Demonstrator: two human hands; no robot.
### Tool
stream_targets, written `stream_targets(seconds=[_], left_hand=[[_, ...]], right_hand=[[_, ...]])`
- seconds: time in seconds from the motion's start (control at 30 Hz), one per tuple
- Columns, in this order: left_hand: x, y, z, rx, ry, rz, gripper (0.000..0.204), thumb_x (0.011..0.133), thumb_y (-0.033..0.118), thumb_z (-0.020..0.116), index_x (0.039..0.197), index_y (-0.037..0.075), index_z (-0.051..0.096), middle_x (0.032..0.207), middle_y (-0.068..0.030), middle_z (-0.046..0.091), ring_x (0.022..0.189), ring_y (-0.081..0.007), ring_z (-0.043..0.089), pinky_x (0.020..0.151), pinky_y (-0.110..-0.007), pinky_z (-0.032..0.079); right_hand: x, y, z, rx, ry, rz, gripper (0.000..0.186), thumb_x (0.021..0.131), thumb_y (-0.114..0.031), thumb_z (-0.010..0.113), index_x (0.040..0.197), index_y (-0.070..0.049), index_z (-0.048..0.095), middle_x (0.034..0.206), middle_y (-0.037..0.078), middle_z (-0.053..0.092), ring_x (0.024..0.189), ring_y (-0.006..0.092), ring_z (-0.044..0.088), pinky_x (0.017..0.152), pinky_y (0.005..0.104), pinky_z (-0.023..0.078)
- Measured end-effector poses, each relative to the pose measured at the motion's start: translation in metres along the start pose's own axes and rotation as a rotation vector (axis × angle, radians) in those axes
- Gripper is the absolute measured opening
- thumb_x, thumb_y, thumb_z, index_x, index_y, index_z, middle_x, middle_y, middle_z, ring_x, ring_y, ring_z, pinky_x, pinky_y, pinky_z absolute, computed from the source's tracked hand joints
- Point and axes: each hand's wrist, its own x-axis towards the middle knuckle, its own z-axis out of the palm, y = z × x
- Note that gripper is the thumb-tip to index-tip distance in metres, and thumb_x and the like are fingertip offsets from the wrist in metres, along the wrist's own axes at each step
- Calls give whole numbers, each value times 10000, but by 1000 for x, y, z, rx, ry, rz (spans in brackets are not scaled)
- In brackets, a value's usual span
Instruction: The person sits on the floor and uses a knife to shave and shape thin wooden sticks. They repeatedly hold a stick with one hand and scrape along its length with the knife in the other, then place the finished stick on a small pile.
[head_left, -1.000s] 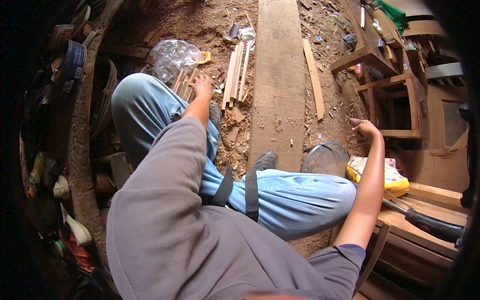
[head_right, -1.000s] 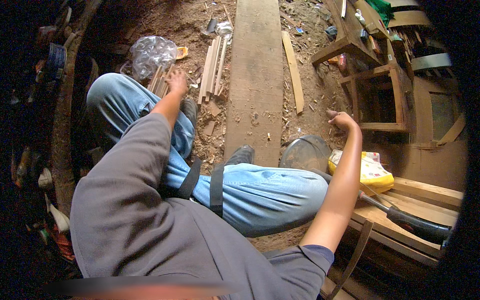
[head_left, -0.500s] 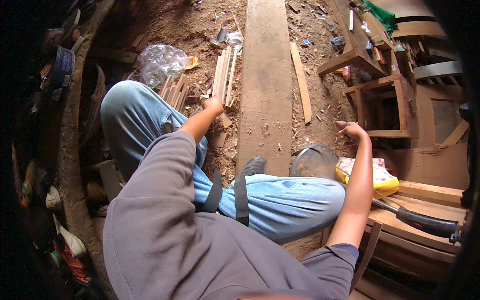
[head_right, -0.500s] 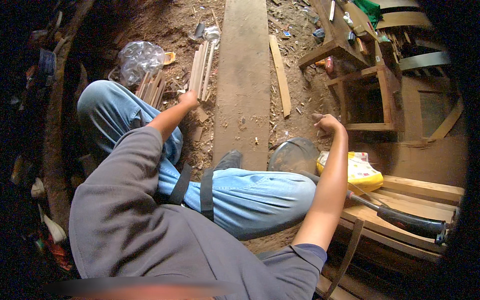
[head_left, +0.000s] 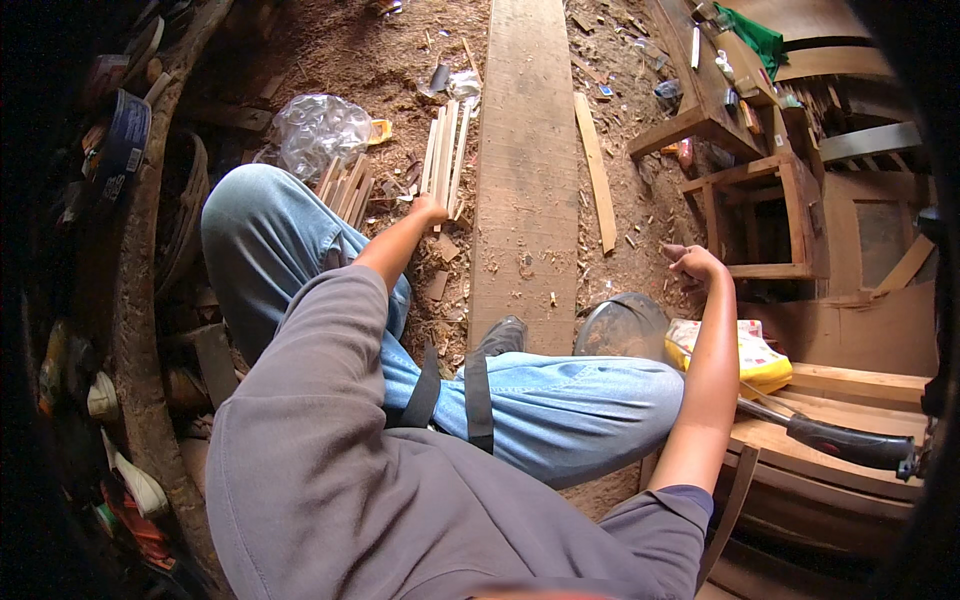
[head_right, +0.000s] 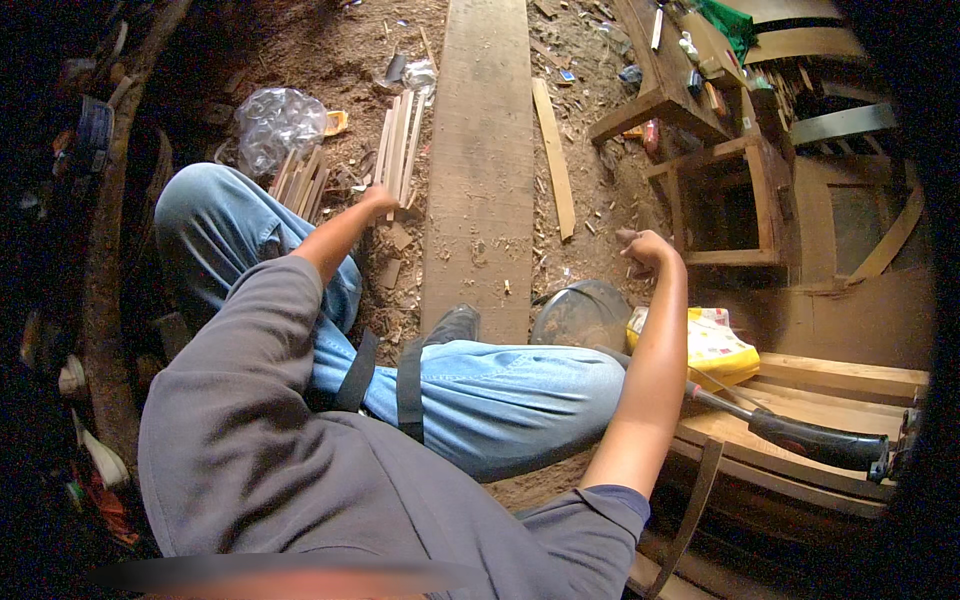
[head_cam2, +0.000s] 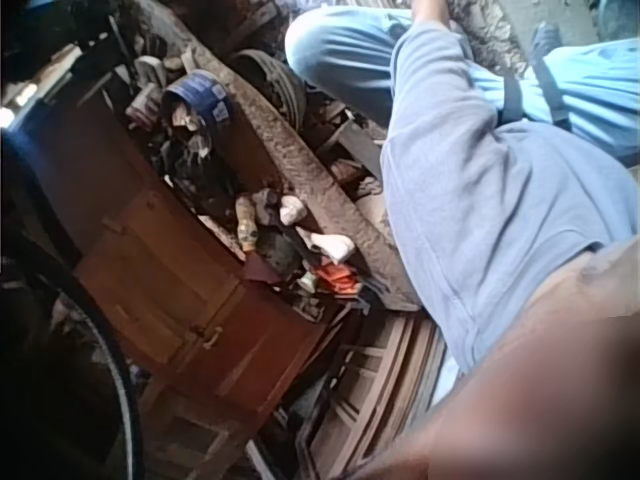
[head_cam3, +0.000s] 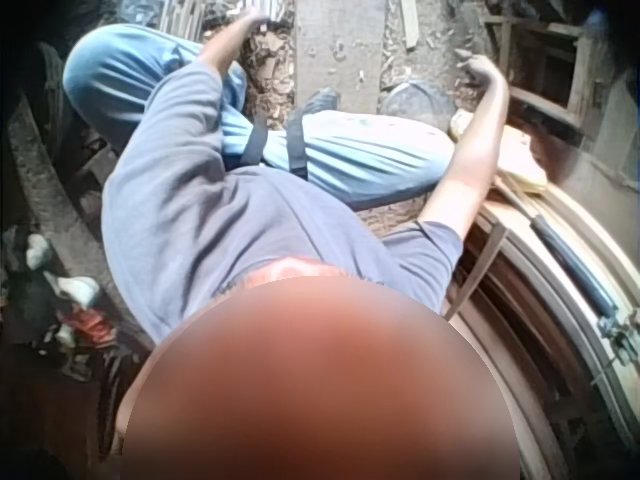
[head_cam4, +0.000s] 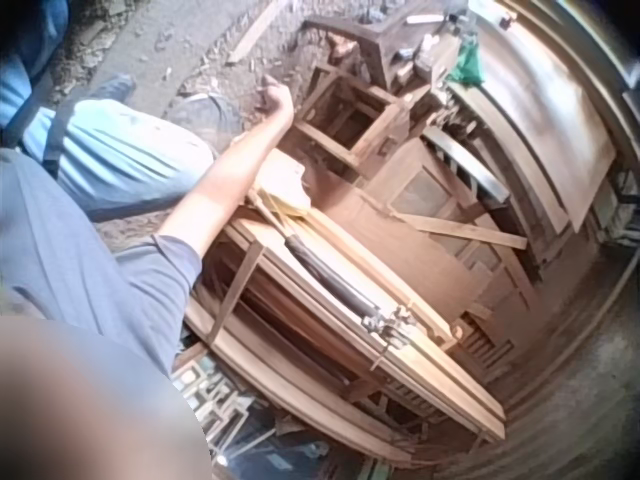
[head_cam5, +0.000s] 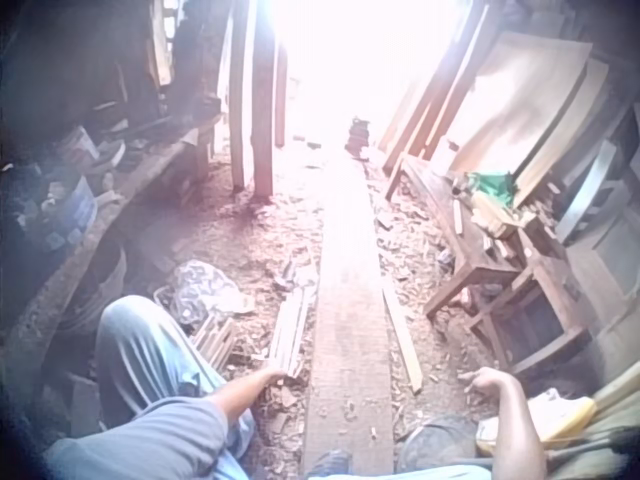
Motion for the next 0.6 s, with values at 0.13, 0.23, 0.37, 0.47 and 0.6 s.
stream_targets(seconds=[0.13, 0.23, 0.37, 0.47, 0.6], left_hand=[[4, 1, 4, -24, -21, -33, 465, 711, 276, 757, 1060, -19, 668, 1105, -191, 672, 924, -298, 695, 746, -394, 574], [2, 2, -9, -50, -278, -35, 460, 718, 263, 767, 1053, -33, 663, 1091, -185, 676, 911, -299, 694, 742, -382, 572], [-6, 5, -20, -75, -188, -29, 463, 686, 279, 809, 1010, -23, 675, 981, -170, 698, 860, -267, 693, 712, -372, 566], [-11, 9, -25, -67, -204, 1, 488, 672, 301, 852, 997, -16, 672, 934, -148, 700, 833, -242, 689, 711, -394, 574], [-27, 23, -24, -222, -311, -13, 480, 771, 239, 800, 1118, -23, 598, 992, -148, 695, 858, -268, 690, 741, -473, 576]], right_hand=[[3, 2, -1, -3, 14, -5, 563, 873, -42, 613, 1399, -223, 522, 1150, 54, 646, 575, 145, 535, 528, 349, 498], [7, 4, -1, -46, 9, -34, 584, 865, -38, 622, 1409, -220, 512, 1156, 56, 645, 613, 150, 554, 553, 356, 505], [7, 5, -3, -73, 0, -85, 616, 843, -29, 637, 1421, -188, 494, 1299, 71, 603, 915, 208, 616, 753, 410, 524], [4, 4, -4, -48, -3, -68, 629, 830, -28, 646, 1424, -164, 487, 1385, 69, 551, 1137, 238, 560, 902, 439, 483], [4, 1, -3, -60, -26, -90, 613, 838, -35, 643, 1414, -187, 498, 1267, 44, 508, 1052, 217, 523, 847, 419, 486]])
